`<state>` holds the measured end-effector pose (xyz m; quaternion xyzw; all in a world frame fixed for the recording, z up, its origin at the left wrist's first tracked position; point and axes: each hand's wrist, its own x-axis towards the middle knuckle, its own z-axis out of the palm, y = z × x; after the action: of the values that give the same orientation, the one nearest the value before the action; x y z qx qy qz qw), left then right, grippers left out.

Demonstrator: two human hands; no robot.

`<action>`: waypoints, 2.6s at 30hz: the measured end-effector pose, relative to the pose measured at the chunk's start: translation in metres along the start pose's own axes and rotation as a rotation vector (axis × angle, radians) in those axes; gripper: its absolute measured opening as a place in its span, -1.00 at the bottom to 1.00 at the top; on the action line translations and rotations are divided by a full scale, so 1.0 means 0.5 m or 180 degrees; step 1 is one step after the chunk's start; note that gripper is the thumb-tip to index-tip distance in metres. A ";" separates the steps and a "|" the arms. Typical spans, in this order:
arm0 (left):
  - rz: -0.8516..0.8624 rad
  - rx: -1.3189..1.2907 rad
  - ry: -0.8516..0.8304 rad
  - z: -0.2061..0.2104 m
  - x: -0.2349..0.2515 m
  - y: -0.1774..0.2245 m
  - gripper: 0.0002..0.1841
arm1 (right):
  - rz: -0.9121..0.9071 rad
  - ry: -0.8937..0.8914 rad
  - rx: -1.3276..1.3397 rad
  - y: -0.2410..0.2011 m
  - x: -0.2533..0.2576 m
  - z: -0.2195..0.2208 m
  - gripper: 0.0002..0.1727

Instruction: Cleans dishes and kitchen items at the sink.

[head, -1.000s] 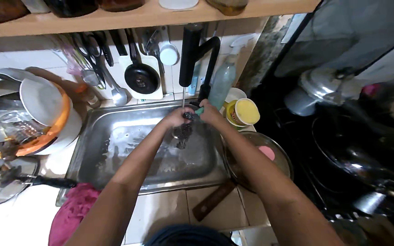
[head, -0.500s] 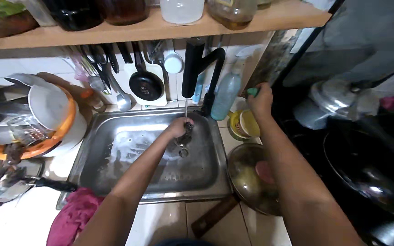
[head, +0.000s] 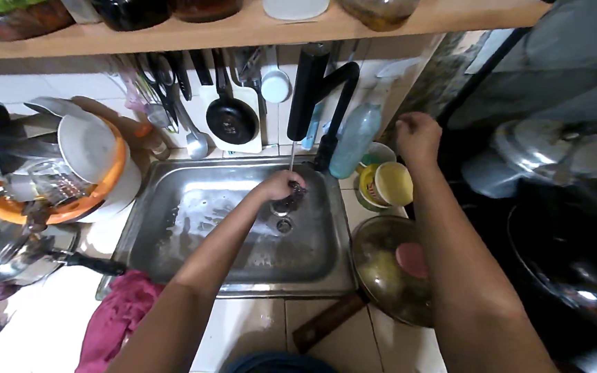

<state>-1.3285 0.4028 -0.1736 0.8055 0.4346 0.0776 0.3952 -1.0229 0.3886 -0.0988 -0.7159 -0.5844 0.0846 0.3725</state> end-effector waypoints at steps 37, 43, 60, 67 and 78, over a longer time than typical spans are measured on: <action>-0.1858 -0.2022 0.1147 0.225 0.035 -0.227 -0.61 | -0.0016 -0.1638 0.0908 -0.224 -0.196 0.301 -0.28; 0.0063 0.0779 -0.0151 0.188 -0.031 -0.210 -0.75 | -0.0040 -0.1686 0.1033 -0.211 -0.183 0.276 -0.35; -0.1752 -0.2585 0.0633 0.211 0.044 -0.186 -0.59 | 0.0184 -0.1890 0.0559 -0.244 -0.157 0.285 -0.20; -0.1844 -0.3046 0.1214 0.151 0.017 -0.135 -0.53 | -0.0056 -0.1710 0.0370 -0.213 -0.163 0.271 -0.36; -0.0640 -0.3388 0.0329 0.055 0.006 -0.063 -0.44 | -0.0310 -0.1566 0.0305 -0.180 -0.204 0.259 -0.56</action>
<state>-1.3336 0.3991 -0.2151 0.4437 0.4291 0.2883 0.7321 -1.1954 0.3567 -0.1654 -0.6263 -0.6866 0.2657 0.2563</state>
